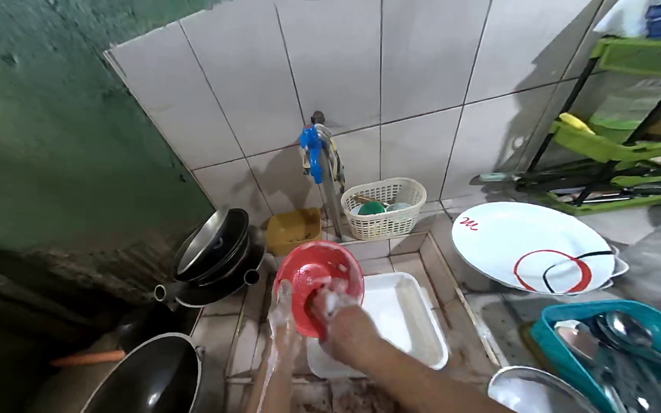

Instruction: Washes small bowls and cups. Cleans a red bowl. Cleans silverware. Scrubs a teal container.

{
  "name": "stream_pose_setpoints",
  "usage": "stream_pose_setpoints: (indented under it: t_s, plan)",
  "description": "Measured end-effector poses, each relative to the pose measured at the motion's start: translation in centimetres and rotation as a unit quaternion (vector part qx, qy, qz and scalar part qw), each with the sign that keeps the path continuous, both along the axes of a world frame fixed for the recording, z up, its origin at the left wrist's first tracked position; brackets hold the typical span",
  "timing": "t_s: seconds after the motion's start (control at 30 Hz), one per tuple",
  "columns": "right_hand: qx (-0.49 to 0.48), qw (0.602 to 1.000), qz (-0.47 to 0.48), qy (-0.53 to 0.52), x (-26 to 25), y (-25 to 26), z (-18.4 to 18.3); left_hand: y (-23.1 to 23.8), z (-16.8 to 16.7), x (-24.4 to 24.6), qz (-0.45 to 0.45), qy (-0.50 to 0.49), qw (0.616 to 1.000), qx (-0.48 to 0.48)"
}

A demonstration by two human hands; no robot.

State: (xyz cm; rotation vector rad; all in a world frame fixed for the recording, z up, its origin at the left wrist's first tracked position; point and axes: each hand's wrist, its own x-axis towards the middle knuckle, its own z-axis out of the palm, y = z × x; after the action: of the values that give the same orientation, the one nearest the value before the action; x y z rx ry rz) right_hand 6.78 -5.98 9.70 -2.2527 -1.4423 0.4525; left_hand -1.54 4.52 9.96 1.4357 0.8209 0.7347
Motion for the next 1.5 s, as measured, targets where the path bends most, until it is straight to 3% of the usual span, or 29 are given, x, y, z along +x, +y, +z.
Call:
stream_pose_setpoints:
  t_s: [0.07,0.13,0.23,0.37,0.4,0.53,0.6,0.63,0.73,0.83,0.9,0.97,1.03,1.1,1.2,1.33,1.4,1.5]
  plan:
    - [0.033,0.995,-0.049,0.079,-2.7,0.9,0.6,-1.9,0.7,0.8,0.017,0.039,0.999,0.02]
    - [0.075,0.994,-0.029,0.073,-3.8,0.5,0.3,-2.3,1.1,0.3,0.005,0.073,0.997,0.014]
    - [0.159,0.985,0.036,-0.053,-1.3,-0.4,-1.7,-0.9,1.8,-0.5,-0.01,0.045,0.999,-0.005]
    - [0.228,0.945,0.104,-0.211,3.2,-2.2,-3.1,1.4,4.6,-3.0,-0.139,0.122,0.982,0.044]
    - [0.237,0.943,0.101,-0.21,3.4,-2.2,-3.1,1.5,5.0,-3.2,-0.145,0.123,0.981,0.039]
    - [0.105,0.994,0.016,0.016,-1.3,-1.5,1.1,-1.0,3.9,-2.4,-0.092,0.048,0.994,-0.026]
    - [0.042,0.992,-0.022,0.116,-3.4,-0.6,3.0,-3.1,2.4,-2.3,-0.056,0.066,0.996,0.005]
    - [0.058,0.99,-0.031,0.125,-4.0,-0.2,2.5,-3.4,1.4,-2.6,-0.055,0.063,0.996,0.021]
    - [0.153,0.987,0.026,0.034,-3.0,-1.1,-1.2,-2.4,1.3,-2.4,-0.049,0.039,0.998,0.026]
    - [0.211,0.959,0.105,-0.159,1.5,-2.9,-3.9,-0.2,3.7,-4.4,-0.17,0.131,0.973,0.087]
    - [0.211,0.95,0.104,-0.207,2.7,-3.2,-3.6,0.3,4.6,-4.7,-0.191,0.171,0.964,0.076]
    - [0.155,0.979,0.059,-0.122,0.7,-3.3,-1.3,-0.1,3.9,-4.1,-0.136,0.121,0.983,0.018]
    - [0.019,0.999,0.013,0.041,-2.1,-2.5,2.2,-1.5,2.1,-2.8,-0.1,0.054,0.993,0.01]
    - [0.02,0.994,-0.024,0.106,-4.0,-1.5,3.2,-3.7,1.0,-2.0,-0.067,0.038,0.997,0.021]
    - [0.125,0.992,0.018,0.018,-3.3,-1.9,-0.4,-3.9,1.6,-1.8,-0.037,0.058,0.997,0.039]
    - [0.222,0.945,0.097,-0.219,3.0,-3.7,-4.1,-0.9,4.9,-3.6,-0.17,0.139,0.972,0.084]
    - [0.183,0.96,0.074,-0.198,2.8,-3.7,-2.6,-0.8,5.3,-3.3,-0.151,0.113,0.981,0.038]
    - [0.043,0.999,0.017,-0.005,-1.0,-3.0,2.4,-2.3,3.6,-2.0,-0.091,0.015,0.996,0.006]
